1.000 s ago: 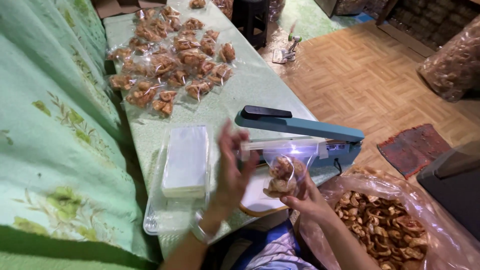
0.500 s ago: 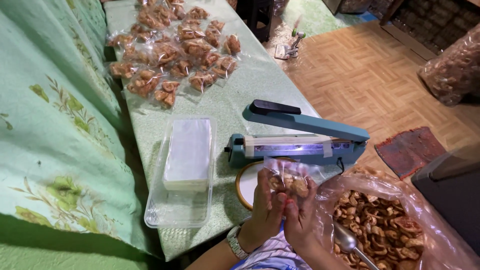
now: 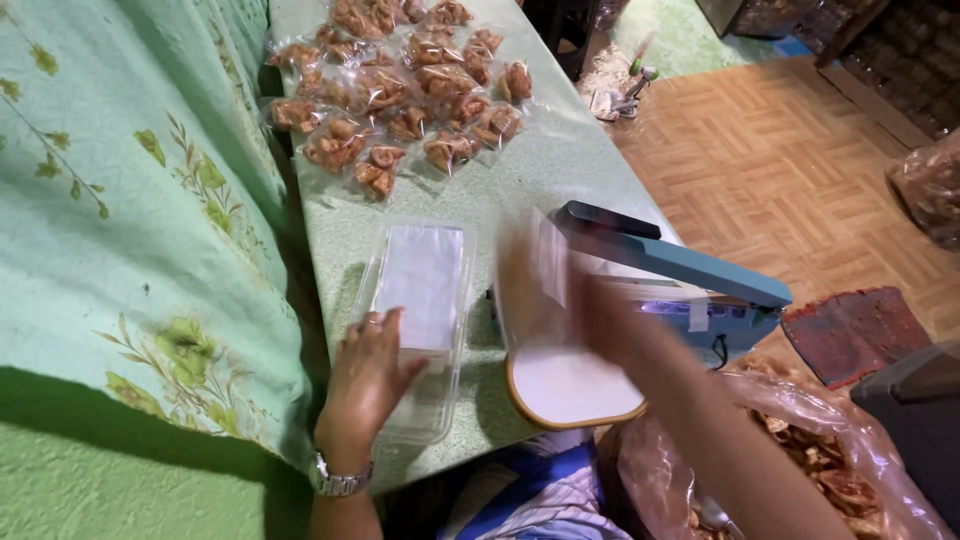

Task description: Packaging snacks into small plastic bags and sealing them with a heat sealer

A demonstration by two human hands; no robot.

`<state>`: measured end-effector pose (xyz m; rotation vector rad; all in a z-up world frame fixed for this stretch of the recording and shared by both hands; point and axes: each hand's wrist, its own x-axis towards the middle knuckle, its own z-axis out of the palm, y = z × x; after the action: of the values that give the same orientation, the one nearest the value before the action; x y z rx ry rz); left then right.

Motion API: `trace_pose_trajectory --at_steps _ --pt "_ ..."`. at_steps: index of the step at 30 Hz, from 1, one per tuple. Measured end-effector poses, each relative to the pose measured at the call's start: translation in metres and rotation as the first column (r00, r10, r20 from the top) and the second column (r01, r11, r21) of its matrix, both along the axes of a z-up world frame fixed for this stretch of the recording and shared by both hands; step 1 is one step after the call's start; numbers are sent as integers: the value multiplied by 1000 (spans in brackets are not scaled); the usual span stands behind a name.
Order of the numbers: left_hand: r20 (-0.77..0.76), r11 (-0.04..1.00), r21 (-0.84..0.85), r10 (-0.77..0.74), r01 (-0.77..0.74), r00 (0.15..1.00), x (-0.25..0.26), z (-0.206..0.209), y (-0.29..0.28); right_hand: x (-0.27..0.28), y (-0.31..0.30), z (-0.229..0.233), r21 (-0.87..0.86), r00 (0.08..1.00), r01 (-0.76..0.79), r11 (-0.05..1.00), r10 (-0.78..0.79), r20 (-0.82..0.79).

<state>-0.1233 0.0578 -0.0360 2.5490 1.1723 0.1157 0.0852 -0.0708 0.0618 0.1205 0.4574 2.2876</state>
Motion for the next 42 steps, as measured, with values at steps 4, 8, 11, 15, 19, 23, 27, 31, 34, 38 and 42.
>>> trace_pose_trajectory --at_steps 4,8,11,15,19,23,27,31,34,38,42 --pt "148 993 -2 -119 120 982 7 -16 -2 5 24 42 885 -86 265 382 -905 417" --pt "100 991 90 -104 95 989 11 -50 8 13 26 -39 751 -529 -200 629 -714 458" --pt "123 967 207 -175 147 977 14 -56 13 1 26 -108 559 -704 -559 612 -707 71" --pt "192 967 161 -225 196 955 6 -31 10 -32 37 -134 232 -618 -785 575 -700 -358" --pt "221 974 72 -225 214 949 1 -18 8 -42 41 -141 111 -574 -784 611 -644 -505" --pt "424 984 97 -178 151 888 7 13 -16 -52 24 -90 131 -638 -745 654 -640 -429" --pt "379 951 217 -291 221 879 21 34 -37 -44 -17 -50 186 -640 -718 670 -532 -555" --pt "445 813 362 -581 456 682 51 27 -81 -19 -83 -39 242 -715 -667 705 -513 -475" --pt "466 716 314 -689 624 556 79 15 -124 5 -144 -52 182 -786 -591 786 -512 -347" --pt "577 540 74 -709 839 405 109 6 -175 37 -232 -102 187 -938 -344 920 -327 -114" --pt "670 493 -47 -629 868 394 139 -27 -203 67 -305 -138 361 -964 58 931 -43 264"
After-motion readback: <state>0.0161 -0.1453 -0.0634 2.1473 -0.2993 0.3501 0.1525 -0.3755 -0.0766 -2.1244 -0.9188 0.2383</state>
